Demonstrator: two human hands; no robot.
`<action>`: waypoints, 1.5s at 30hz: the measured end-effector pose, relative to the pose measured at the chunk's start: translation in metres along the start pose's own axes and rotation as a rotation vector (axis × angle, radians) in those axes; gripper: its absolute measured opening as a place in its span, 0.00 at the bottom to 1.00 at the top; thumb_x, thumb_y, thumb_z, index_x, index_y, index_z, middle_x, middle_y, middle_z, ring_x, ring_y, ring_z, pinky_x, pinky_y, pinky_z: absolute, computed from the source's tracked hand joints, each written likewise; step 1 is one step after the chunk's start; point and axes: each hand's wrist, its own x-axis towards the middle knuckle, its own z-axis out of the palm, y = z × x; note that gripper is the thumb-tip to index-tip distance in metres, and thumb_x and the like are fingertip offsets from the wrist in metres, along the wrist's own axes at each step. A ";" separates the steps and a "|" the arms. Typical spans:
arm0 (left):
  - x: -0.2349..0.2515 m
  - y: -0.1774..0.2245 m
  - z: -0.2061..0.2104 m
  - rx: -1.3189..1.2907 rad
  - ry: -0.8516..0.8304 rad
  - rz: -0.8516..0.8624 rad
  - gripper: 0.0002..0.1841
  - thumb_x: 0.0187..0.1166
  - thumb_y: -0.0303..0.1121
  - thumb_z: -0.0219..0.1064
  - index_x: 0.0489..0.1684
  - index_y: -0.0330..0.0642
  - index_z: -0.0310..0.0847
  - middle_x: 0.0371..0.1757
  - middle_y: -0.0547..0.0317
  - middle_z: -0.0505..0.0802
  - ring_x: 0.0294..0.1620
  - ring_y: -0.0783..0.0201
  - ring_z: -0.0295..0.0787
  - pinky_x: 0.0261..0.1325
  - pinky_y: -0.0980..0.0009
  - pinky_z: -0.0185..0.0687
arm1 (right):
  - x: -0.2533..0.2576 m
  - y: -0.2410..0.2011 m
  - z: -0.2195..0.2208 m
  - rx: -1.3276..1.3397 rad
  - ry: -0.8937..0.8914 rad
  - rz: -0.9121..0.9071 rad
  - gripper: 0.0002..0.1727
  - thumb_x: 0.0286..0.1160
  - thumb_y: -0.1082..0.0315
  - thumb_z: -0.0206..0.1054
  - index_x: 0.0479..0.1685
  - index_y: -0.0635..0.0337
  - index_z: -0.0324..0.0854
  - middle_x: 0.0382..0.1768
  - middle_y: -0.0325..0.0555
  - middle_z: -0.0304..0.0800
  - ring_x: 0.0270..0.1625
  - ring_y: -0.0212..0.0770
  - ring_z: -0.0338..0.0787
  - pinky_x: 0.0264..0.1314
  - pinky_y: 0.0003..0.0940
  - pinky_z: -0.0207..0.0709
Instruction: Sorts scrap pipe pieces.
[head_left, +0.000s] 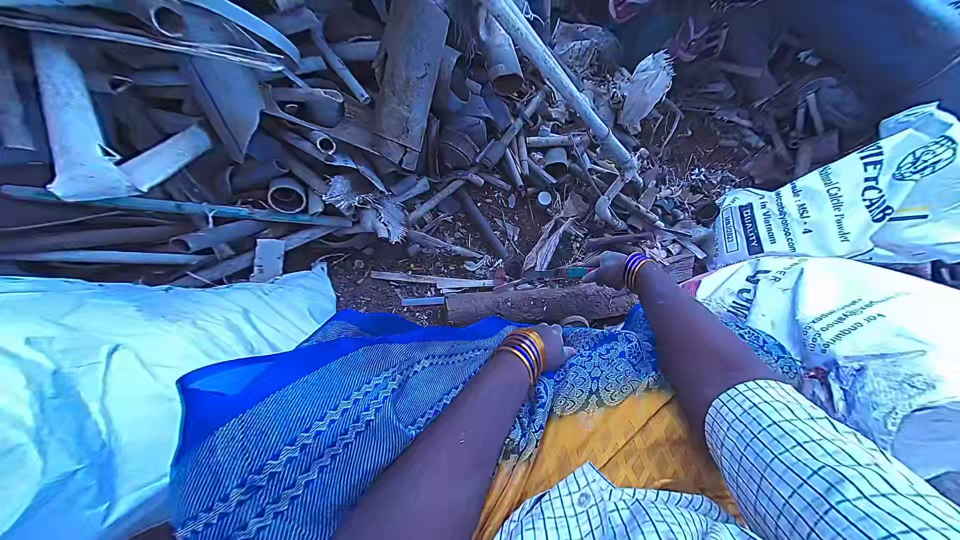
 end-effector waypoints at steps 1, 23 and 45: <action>-0.001 0.002 0.002 0.014 0.005 0.002 0.33 0.95 0.50 0.48 0.88 0.33 0.59 0.84 0.33 0.74 0.87 0.42 0.68 0.87 0.43 0.60 | -0.005 -0.003 0.005 0.040 -0.024 -0.015 0.23 0.88 0.59 0.64 0.78 0.54 0.77 0.28 0.41 0.75 0.23 0.32 0.66 0.27 0.30 0.61; -0.009 -0.018 0.010 -0.013 0.014 -0.060 0.33 0.95 0.50 0.48 0.89 0.33 0.59 0.84 0.33 0.74 0.87 0.40 0.69 0.85 0.41 0.61 | 0.012 -0.039 0.015 0.059 0.405 0.047 0.25 0.94 0.59 0.50 0.78 0.67 0.72 0.71 0.69 0.82 0.75 0.64 0.81 0.77 0.63 0.69; -0.010 -0.009 0.010 0.010 0.018 -0.002 0.33 0.95 0.51 0.47 0.89 0.32 0.59 0.84 0.33 0.74 0.87 0.41 0.68 0.86 0.42 0.60 | -0.053 -0.069 0.000 -0.339 0.153 -0.108 0.21 0.92 0.61 0.55 0.66 0.69 0.83 0.62 0.68 0.87 0.67 0.63 0.85 0.71 0.63 0.71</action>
